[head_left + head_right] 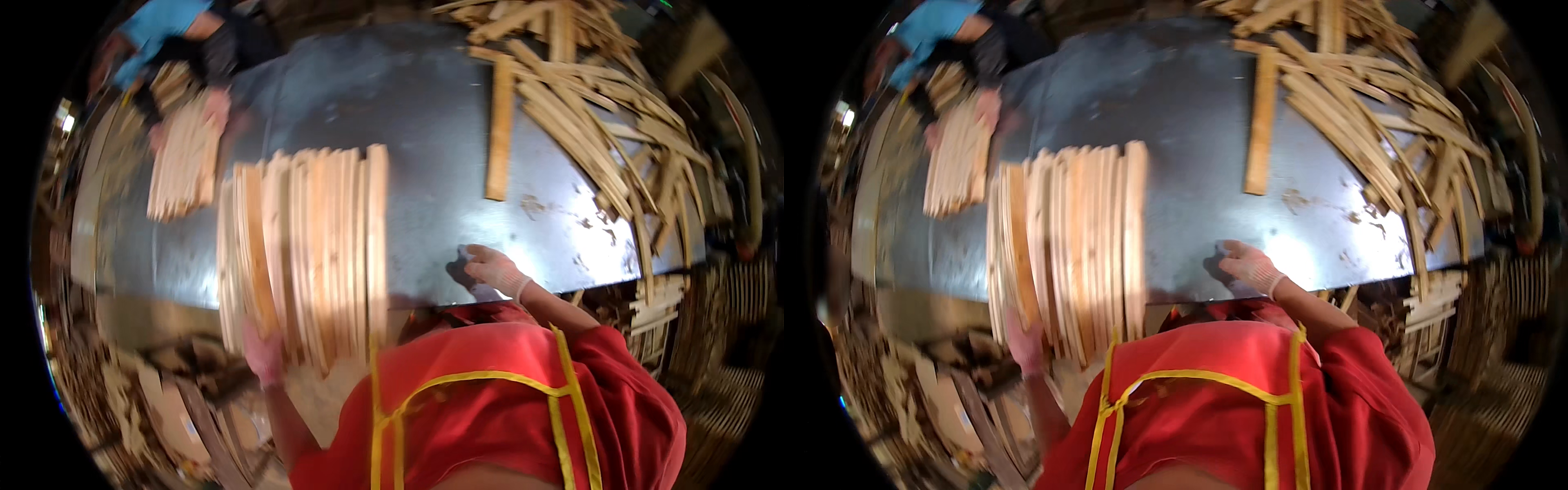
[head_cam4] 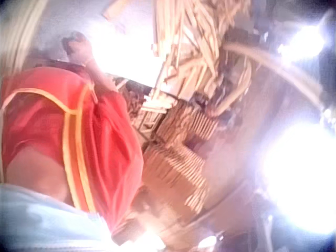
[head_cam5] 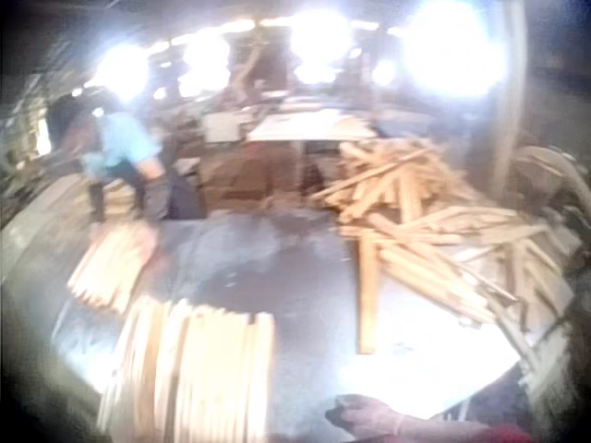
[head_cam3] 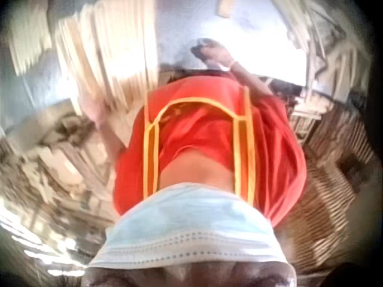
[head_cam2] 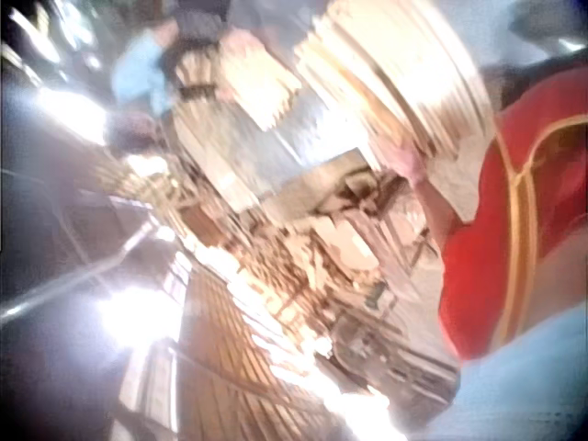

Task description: The person picks up thin wooden planks from a large pile on a metal table and stacks them neatly. They repeatedly grab planks, align them, and place them into a growing stack, clearing the table surface as they work.

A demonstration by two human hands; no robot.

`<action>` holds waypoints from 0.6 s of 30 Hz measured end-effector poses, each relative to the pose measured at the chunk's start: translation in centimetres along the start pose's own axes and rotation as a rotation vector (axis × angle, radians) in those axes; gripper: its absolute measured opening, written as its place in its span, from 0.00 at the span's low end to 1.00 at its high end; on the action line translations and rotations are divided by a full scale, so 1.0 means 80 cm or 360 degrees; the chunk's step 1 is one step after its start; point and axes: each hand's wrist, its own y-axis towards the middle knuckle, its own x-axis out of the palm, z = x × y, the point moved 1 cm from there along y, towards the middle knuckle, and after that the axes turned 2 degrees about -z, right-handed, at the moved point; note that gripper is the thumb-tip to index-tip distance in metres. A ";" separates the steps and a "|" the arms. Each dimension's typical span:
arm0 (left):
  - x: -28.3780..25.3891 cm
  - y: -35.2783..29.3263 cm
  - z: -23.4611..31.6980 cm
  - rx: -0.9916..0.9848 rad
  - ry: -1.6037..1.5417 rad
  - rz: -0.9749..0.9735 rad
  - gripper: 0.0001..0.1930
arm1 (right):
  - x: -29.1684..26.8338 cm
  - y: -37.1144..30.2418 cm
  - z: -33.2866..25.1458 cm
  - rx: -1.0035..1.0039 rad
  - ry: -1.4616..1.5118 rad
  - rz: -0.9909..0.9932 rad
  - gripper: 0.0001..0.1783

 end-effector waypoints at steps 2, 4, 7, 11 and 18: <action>0.010 -0.016 0.006 -0.0089 0.0254 -0.0197 0.47 | -0.030 0.022 0.005 -0.0153 -0.0008 0.0146 0.40; -0.004 -0.023 0.087 -0.0454 0.0430 -0.0314 0.47 | -0.083 0.042 0.003 -0.0274 -0.0006 0.0389 0.40; 0.000 -0.013 0.092 0.0109 0.0587 0.0071 0.44 | -0.192 0.050 -0.007 -0.0353 0.0135 0.0751 0.41; 0.051 -0.009 0.215 0.0394 0.0511 0.0101 0.39 | -0.376 0.026 0.078 -0.0394 -0.0301 0.1666 0.38; 0.283 -0.047 0.529 0.0669 0.0456 -0.0759 0.46 | -0.514 -0.015 0.131 0.0051 -0.1347 0.1358 0.44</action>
